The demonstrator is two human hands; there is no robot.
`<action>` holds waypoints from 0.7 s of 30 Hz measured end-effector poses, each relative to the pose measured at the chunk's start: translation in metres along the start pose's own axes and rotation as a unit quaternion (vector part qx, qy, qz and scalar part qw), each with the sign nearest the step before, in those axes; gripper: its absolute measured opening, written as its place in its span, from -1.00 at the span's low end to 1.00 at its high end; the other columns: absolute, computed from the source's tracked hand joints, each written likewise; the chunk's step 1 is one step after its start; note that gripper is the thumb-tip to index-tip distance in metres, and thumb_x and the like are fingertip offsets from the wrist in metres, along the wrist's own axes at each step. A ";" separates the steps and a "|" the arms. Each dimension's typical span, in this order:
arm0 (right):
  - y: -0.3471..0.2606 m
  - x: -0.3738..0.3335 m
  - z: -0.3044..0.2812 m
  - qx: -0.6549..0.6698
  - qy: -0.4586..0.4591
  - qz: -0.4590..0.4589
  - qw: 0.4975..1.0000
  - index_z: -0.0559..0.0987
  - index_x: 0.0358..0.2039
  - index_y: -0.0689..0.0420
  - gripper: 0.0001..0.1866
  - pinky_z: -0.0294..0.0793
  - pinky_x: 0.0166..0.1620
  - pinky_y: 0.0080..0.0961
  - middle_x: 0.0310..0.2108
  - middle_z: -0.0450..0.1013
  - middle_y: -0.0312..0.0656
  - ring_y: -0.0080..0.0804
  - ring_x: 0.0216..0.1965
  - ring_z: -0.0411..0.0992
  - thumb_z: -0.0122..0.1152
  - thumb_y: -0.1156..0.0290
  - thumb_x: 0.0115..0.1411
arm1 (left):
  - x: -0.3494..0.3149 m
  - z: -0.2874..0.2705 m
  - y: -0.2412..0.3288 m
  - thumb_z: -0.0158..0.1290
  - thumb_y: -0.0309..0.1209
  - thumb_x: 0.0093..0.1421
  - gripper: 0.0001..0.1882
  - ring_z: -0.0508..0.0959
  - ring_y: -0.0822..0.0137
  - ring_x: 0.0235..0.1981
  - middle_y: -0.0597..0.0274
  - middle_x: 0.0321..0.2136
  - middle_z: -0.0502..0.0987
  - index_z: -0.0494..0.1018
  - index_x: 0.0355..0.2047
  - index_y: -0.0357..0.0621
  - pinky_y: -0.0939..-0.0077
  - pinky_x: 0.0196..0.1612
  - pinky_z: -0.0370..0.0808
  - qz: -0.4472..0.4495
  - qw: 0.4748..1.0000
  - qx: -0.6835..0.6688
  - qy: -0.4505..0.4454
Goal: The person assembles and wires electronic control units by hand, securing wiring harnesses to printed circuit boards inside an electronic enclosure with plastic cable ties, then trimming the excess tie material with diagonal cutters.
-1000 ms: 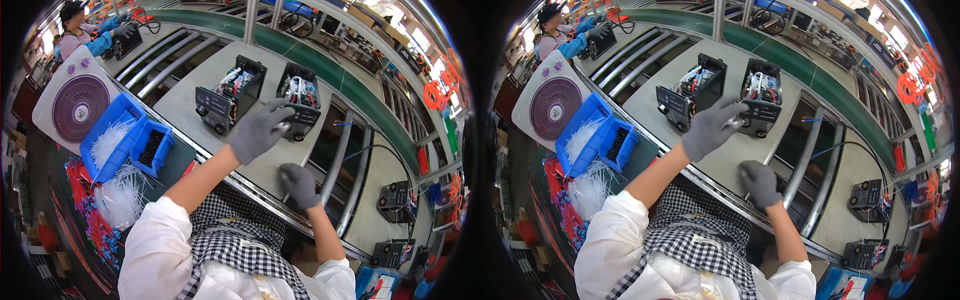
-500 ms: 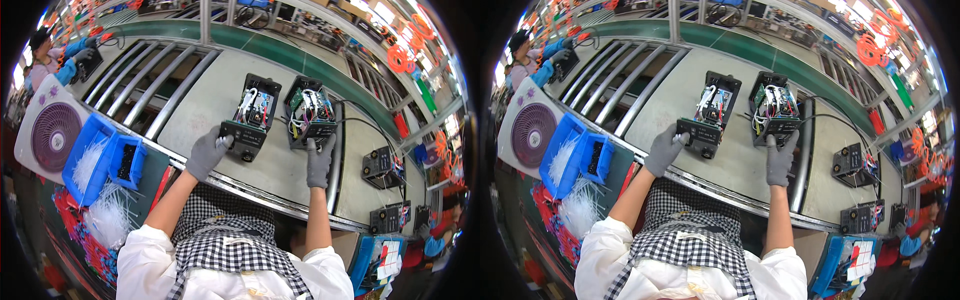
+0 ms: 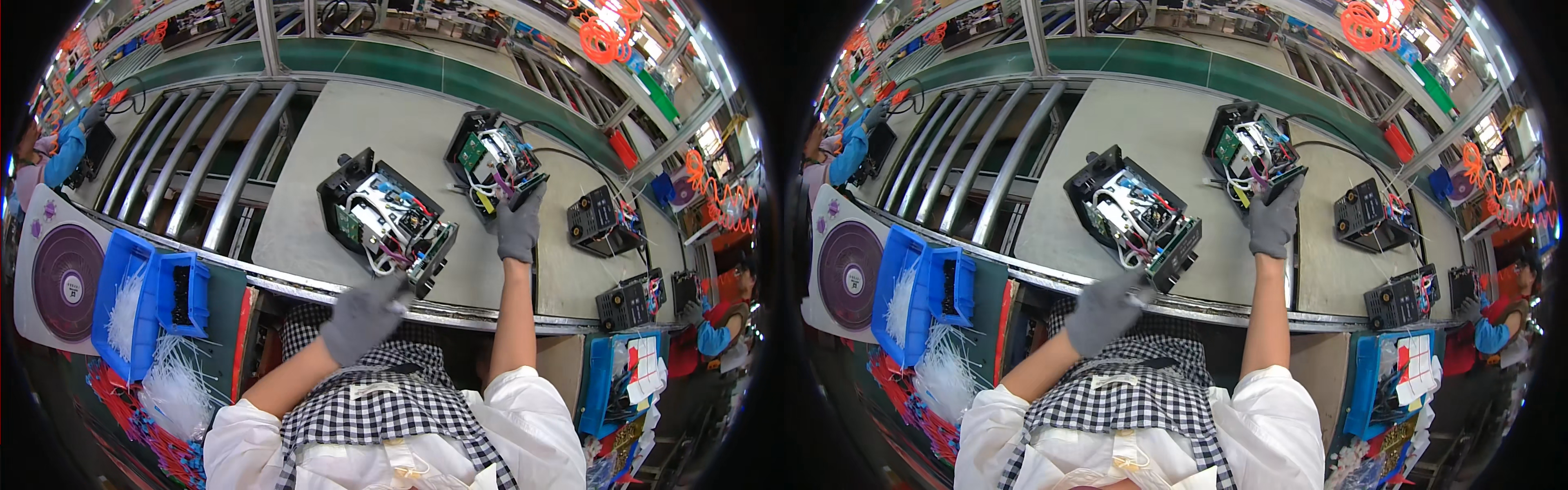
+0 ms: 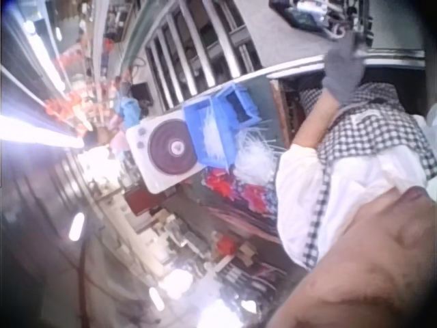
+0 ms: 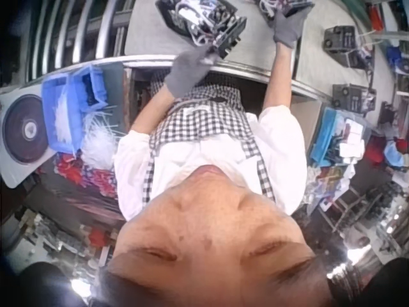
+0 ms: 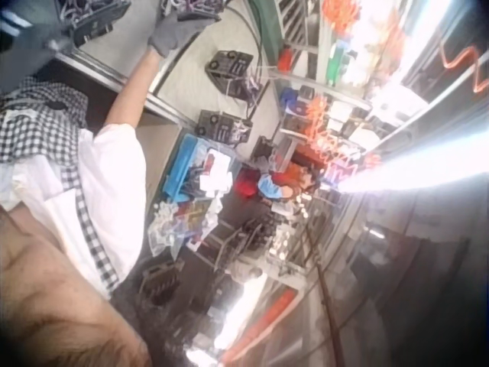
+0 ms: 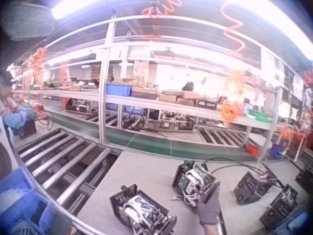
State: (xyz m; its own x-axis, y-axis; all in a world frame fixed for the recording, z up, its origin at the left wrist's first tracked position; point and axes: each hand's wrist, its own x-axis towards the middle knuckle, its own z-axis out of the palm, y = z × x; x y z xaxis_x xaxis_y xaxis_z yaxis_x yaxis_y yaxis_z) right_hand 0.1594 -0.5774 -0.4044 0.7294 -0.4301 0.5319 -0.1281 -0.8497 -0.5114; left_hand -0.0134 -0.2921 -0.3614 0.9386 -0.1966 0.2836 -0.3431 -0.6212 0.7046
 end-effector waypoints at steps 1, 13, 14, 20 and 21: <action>-0.003 0.003 -0.015 0.002 -0.067 0.029 0.997 -0.09 0.43 0.13 0.01 0.49 -0.07 -0.07 -0.01 0.47 0.23 0.21 -0.10 0.51 0.29 0.22 0.10 | 0.006 -0.014 -0.004 0.17 -0.40 0.18 -0.75 0.67 0.07 -0.23 -0.02 -0.24 0.64 0.56 -0.12 -0.17 0.29 -0.19 0.59 -0.031 0.997 -0.052 0.045; 0.065 0.024 -0.077 0.039 -0.192 -0.067 0.978 0.29 0.32 -0.01 -0.25 0.48 -0.09 -0.17 -0.10 0.55 0.05 -0.04 -0.09 0.53 0.31 0.11 0.15 | 0.080 -0.052 -0.129 0.03 -0.37 0.13 -0.51 0.58 -0.20 -0.22 -0.20 -0.30 0.58 0.38 0.10 -0.16 0.05 -0.15 0.51 -0.054 0.991 0.040 0.115; 0.062 0.018 -0.080 0.012 -0.167 -0.078 0.983 0.30 0.31 0.02 -0.27 0.47 -0.07 -0.16 -0.04 0.53 0.07 -0.04 -0.04 0.52 0.31 0.12 0.16 | 0.080 -0.051 -0.133 0.03 -0.37 0.13 -0.51 0.58 -0.20 -0.22 -0.20 -0.30 0.58 0.38 0.10 -0.16 0.05 -0.15 0.51 -0.057 0.991 0.042 0.114; -0.020 -0.081 -0.112 0.188 -0.078 -0.056 0.977 0.44 0.15 0.17 -0.45 0.49 -0.11 -0.43 -0.03 0.51 -0.09 -0.30 -0.07 0.50 0.31 0.29 0.17 | 0.046 -0.055 -0.108 0.05 -0.42 0.12 -0.56 0.60 -0.15 -0.37 -0.18 -0.42 0.58 0.42 0.04 -0.19 0.04 -0.29 0.50 -0.049 0.985 0.026 0.165; -0.030 -0.102 -0.116 0.209 -0.081 -0.057 0.973 0.46 0.12 0.20 -0.48 0.49 -0.11 -0.48 -0.04 0.51 -0.12 -0.35 -0.08 0.49 0.31 0.31 0.17 | 0.035 -0.054 -0.099 0.03 -0.46 0.15 -0.57 0.60 -0.16 -0.35 -0.17 -0.36 0.58 0.43 0.06 -0.21 0.09 -0.32 0.50 -0.046 0.984 0.030 0.170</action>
State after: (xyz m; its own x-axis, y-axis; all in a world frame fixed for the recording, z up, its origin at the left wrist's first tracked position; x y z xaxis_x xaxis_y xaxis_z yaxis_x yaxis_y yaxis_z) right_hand 0.0111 -0.5434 -0.3654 0.8235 -0.2584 0.5051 0.2197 -0.6755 -0.7038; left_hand 0.0516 -0.1961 -0.3862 0.8953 0.1210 0.4287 -0.2447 -0.6707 0.7003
